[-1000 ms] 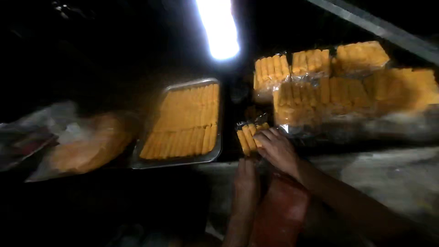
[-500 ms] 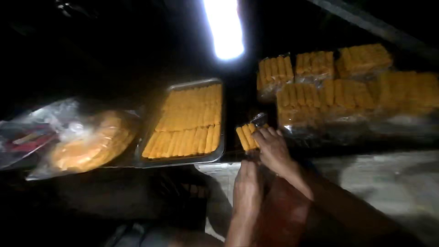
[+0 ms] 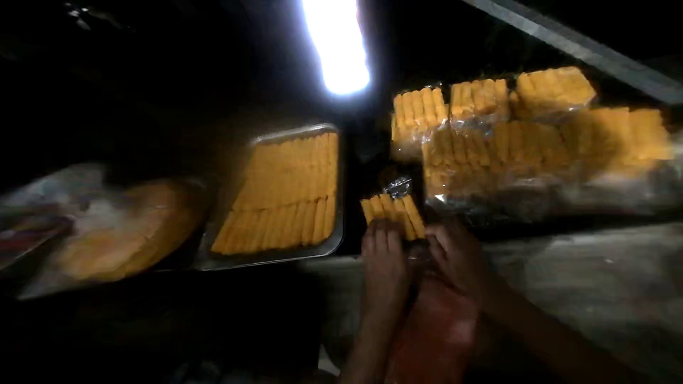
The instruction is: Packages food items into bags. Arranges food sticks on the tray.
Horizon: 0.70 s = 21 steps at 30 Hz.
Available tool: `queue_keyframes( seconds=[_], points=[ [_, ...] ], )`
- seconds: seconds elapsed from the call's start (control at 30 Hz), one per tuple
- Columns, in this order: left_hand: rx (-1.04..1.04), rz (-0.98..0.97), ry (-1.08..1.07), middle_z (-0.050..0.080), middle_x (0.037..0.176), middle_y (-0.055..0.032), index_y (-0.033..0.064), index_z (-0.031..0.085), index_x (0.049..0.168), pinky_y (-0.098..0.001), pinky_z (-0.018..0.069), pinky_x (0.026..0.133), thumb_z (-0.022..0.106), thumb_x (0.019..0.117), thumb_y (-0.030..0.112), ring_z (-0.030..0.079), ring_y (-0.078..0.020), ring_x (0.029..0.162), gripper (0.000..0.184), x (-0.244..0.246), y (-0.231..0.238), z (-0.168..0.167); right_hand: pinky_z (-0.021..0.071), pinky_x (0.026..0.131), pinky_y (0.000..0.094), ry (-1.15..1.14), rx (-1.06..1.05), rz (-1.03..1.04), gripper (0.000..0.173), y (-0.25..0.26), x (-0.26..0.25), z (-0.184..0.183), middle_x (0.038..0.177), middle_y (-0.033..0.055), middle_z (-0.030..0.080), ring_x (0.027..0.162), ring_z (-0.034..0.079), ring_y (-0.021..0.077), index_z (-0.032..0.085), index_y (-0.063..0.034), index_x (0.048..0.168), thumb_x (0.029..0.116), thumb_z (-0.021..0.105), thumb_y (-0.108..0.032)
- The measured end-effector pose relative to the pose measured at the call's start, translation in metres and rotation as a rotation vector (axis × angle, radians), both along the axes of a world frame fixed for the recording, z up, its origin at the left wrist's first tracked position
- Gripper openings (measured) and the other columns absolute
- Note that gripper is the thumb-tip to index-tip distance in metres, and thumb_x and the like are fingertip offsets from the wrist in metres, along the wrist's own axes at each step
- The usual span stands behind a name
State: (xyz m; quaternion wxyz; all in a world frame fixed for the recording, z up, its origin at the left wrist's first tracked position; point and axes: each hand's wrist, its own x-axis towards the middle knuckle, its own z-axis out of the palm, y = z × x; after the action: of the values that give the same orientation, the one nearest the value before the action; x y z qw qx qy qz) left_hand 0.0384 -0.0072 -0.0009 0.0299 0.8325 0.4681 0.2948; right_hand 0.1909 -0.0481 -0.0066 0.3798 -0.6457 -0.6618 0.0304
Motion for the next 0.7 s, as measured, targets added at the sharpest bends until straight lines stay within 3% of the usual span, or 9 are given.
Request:
queue_keyframes(
  seconds=[0.1,0.27,0.5,0.7],
  points=[
    [-0.041,-0.007,0.02,0.064,0.128,-0.0287,-0.007,0.066,0.123,-0.0584,0.0504,0.1,0.076,0.0874,0.013,0.061,-0.0471,0.12,0.042,0.009,0.017,0.003,0.0597,0.086,0.0471,0.049,-0.046,0.035,0.018,-0.001,0.001,0.003,0.104,0.0221,0.072,0.098,0.071,0.0364,0.072,0.0027,0.105,0.0962,0.058,-0.004],
    [-0.047,0.023,0.071,0.069,0.119,-0.0254,-0.005,0.069,0.118,-0.058,0.0536,0.091,0.072,0.0876,0.005,0.066,-0.0447,0.11,0.032,0.013,0.029,0.01,0.0597,0.086,0.047,0.062,-0.061,0.048,0.018,0.002,0.003,-0.002,0.104,0.0198,0.072,0.098,0.071,0.035,0.074,-0.0005,0.106,0.0962,0.059,-0.006],
    [-0.047,-0.04,0.047,0.067,0.125,-0.0247,-0.002,0.07,0.117,-0.0605,0.0516,0.095,0.084,0.0796,0.035,0.064,-0.0447,0.115,0.054,0.006,0.023,0.005,0.0577,0.089,0.049,0.113,0.052,0.038,0.016,0.007,0.006,-0.014,0.099,0.0153,0.074,0.097,0.071,0.0342,0.074,-0.0023,0.102,0.0956,0.061,-0.009],
    [-0.015,0.051,0.088,0.069,0.12,-0.0251,-0.0018,0.071,0.117,-0.063,0.0513,0.086,0.075,0.0823,0.004,0.065,-0.0468,0.111,0.036,0.023,0.032,0.01,0.0576,0.09,0.0489,0.119,0.045,0.066,0.014,0.005,0.007,-0.011,0.098,0.017,0.074,0.098,0.071,0.035,0.073,0.0006,0.099,0.0937,0.062,-0.005]
  ],
)
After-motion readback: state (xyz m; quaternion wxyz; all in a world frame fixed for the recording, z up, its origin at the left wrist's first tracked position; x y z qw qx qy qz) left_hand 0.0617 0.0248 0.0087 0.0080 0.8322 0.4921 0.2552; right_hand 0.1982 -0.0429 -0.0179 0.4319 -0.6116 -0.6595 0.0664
